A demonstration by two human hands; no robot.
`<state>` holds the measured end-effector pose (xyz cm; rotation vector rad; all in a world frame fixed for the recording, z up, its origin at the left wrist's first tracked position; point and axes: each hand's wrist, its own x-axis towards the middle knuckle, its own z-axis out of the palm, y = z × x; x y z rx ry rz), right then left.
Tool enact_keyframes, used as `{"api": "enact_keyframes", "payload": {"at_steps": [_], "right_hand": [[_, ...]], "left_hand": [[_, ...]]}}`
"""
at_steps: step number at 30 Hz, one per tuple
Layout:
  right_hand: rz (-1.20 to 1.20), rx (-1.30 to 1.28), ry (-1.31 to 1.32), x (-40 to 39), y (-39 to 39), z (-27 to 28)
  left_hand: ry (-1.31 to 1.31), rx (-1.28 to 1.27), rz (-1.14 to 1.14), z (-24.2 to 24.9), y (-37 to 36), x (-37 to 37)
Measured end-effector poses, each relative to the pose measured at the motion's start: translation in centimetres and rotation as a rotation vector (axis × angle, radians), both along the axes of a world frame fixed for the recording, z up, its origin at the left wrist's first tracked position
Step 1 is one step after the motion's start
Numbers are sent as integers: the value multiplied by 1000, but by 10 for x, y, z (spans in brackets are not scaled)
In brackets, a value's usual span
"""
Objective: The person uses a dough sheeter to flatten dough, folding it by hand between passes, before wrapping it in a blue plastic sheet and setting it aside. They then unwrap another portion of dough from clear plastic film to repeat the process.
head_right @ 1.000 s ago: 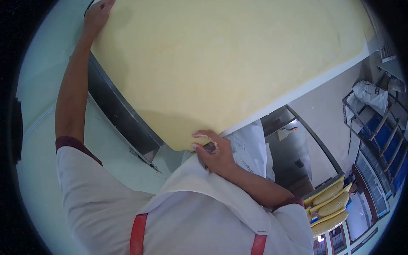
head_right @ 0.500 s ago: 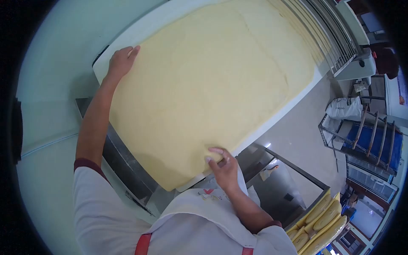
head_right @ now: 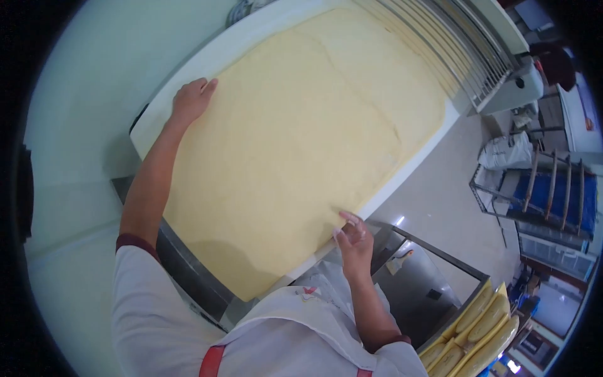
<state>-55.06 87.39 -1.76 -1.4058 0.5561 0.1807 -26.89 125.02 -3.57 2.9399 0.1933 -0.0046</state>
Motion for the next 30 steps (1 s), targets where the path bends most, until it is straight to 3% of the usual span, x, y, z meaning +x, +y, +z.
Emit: {"api": "enact_keyframes", "payload": {"at_steps": [1,5,15,21,24,30], "right_hand": [[-35,-16,-31,9,-5,2],[247,-357,43,19,0,9],[164,54,102,22,-13,7],[232,-245,55,51,-24,11],[175,-101,43,32,-20,8],[247,-27,68,5,-9,-5]], "left_hand": [[-69,-8,-5,-6,-8,8],[-220,-60,-28,-27,-6,23],[-109,-39,-72,-5,-8,20],[-85,-11,-73,-13,-44,55],[-235,9,-86,-30,-23,49],[-58,-26,-79,-13,-12,20]]}}
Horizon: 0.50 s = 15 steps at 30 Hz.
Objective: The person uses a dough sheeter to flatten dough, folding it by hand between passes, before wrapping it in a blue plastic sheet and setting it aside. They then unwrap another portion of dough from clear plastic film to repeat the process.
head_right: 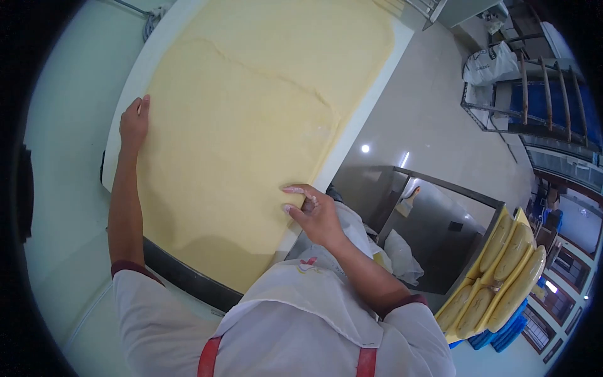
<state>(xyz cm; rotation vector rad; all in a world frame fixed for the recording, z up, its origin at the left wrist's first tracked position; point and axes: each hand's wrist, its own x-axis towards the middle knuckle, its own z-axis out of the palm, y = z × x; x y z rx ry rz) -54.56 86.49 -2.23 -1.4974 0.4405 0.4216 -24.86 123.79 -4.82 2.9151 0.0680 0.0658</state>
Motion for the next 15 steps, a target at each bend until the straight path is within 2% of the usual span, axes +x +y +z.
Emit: {"api": "enact_keyframes", "payload": {"at_steps": [2,4,6,8,11,14,15], "right_hand": [[141,-54,152,7,-16,6],[8,-55,-57,24,-31,6],[-237,66,-109,52,-51,-2],[-332,24,-141,88,-65,6],[-61,-147,-236,117,-80,-12],[-8,-385,-128,98,-89,2],[-37,-347,-121,95,-89,1]], "left_hand": [[41,13,-1,0,0,0],[110,67,25,4,-6,16],[113,76,-26,8,-24,34],[65,69,-61,-2,-42,64],[-85,72,-21,-15,-79,97],[-84,93,14,-17,-83,107],[-70,91,31,-16,-84,106]]}}
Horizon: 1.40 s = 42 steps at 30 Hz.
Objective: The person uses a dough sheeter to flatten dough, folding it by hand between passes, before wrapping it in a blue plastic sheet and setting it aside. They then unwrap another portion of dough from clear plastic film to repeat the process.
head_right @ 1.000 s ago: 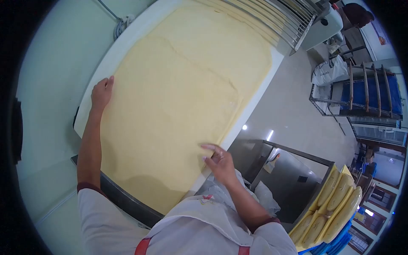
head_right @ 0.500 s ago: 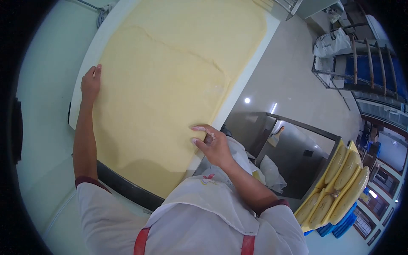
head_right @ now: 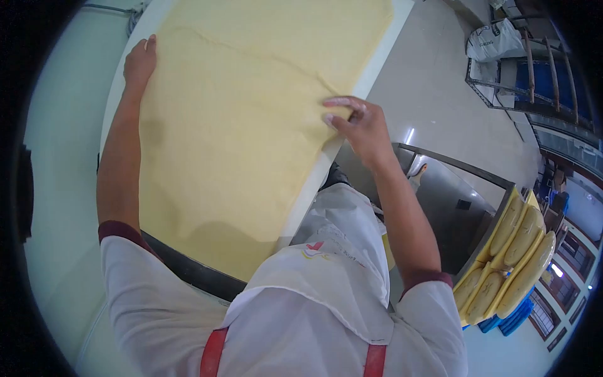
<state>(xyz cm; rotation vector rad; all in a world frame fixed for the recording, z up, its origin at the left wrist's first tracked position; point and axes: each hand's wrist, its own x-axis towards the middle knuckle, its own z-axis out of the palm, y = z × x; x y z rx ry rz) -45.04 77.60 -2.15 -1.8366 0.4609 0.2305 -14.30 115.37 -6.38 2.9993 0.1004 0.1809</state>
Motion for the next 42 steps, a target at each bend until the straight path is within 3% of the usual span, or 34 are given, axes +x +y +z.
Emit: {"api": "enact_keyframes", "payload": {"at_steps": [5,6,9,14,15,16,20,23,26,29,32,33,34,36,38,40,42], "right_hand": [[-152,141,-97,-19,23,0],[-1,40,-79,-27,25,-5],[74,180,54,-50,41,4],[6,266,76,-57,38,5],[17,254,97,-55,36,9],[-77,332,32,-56,37,-1],[-341,404,-108,-24,26,11],[-124,123,-135,5,14,5],[91,-26,52,9,-2,18],[162,57,154,16,-18,17],[173,-9,-192,45,-65,-6],[224,-353,-258,71,-88,4],[95,-328,-386,97,-107,4],[152,-698,-493,158,-144,11],[228,-739,-430,204,-154,6],[356,-723,-336,228,-154,15],[244,-407,-262,246,-159,16]], "left_hand": [[74,29,4,11,-3,-7],[54,36,-1,10,1,-6],[23,42,-5,6,4,-4],[-68,-98,42,6,-1,-13],[-140,-134,-32,2,7,-13],[-212,-169,-106,-5,14,-14],[-257,-348,-14,-17,21,-27],[-266,-334,60,-11,13,-34],[-264,-296,75,-10,9,-33],[-234,-316,102,-3,3,-37],[-211,-428,121,-1,3,-38],[-208,-470,120,1,0,-38],[-269,-343,109,2,-6,-38],[-372,-84,75,8,-28,-33],[-406,-104,-180,1,-68,-7],[-229,-67,-280,15,-140,22],[-151,-152,-363,12,-196,67]]}}
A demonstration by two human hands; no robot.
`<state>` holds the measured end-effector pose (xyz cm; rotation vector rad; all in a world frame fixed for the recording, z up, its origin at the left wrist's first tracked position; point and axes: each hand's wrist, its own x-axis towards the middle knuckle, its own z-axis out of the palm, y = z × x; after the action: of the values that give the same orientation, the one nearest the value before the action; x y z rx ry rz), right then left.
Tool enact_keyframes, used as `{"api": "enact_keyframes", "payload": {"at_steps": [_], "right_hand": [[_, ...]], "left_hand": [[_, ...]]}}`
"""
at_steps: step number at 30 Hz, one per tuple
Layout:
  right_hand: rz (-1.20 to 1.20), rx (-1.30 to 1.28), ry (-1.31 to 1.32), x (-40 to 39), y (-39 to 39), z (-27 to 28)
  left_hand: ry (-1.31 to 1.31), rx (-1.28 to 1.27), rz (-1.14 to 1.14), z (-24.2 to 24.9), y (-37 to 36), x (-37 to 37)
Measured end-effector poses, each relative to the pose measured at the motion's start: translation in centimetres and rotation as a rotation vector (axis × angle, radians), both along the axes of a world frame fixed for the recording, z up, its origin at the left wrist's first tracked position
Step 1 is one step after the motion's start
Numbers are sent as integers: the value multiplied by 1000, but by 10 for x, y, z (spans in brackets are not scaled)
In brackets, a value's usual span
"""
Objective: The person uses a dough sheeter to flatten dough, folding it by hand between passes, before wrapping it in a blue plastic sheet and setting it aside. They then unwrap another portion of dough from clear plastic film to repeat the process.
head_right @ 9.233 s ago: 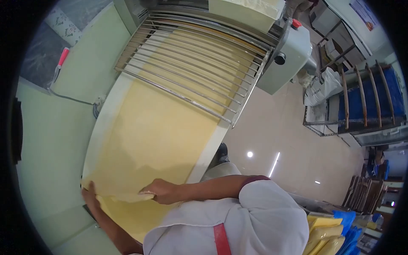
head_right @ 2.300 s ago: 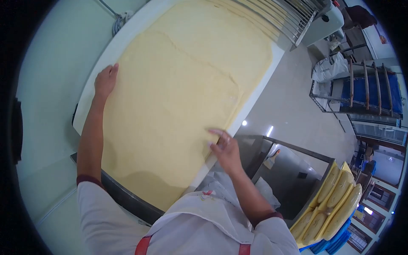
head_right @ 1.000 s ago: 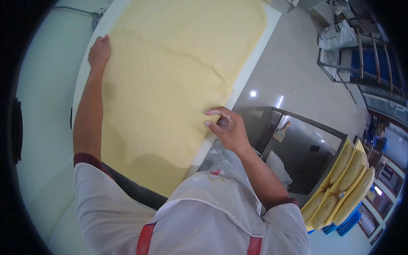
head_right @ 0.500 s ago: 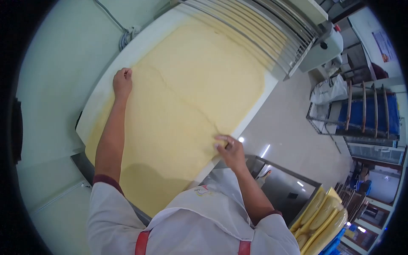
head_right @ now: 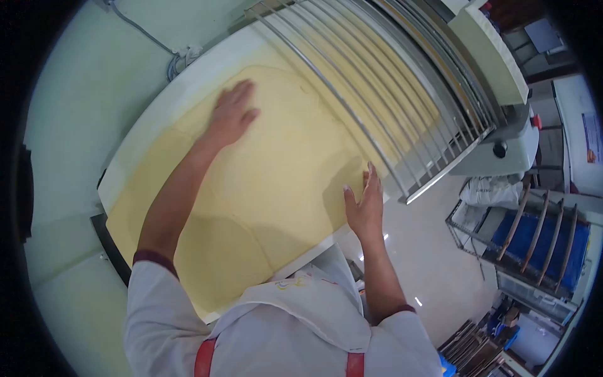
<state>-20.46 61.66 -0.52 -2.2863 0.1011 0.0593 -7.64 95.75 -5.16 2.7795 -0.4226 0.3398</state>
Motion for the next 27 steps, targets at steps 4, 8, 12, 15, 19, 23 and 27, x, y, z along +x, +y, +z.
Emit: {"api": "enact_keyframes", "payload": {"at_steps": [4,8,12,15,19,23,27], "right_hand": [[-3,238,328,31,-28,-8],[-37,577,237,29,-24,-19],[-111,959,540,37,-11,11],[124,822,481,17,0,35],[842,347,193,-17,29,30],[1124,-46,125,-24,88,36],[1021,140,-27,-3,74,16]], "left_hand": [[58,-81,-70,3,-44,91],[454,22,-142,47,-46,129],[386,-131,-213,42,-34,125],[190,-489,-183,50,3,80],[387,-1674,198,59,47,-30],[506,-1971,607,36,63,-77],[478,-1357,649,24,70,-89]]}}
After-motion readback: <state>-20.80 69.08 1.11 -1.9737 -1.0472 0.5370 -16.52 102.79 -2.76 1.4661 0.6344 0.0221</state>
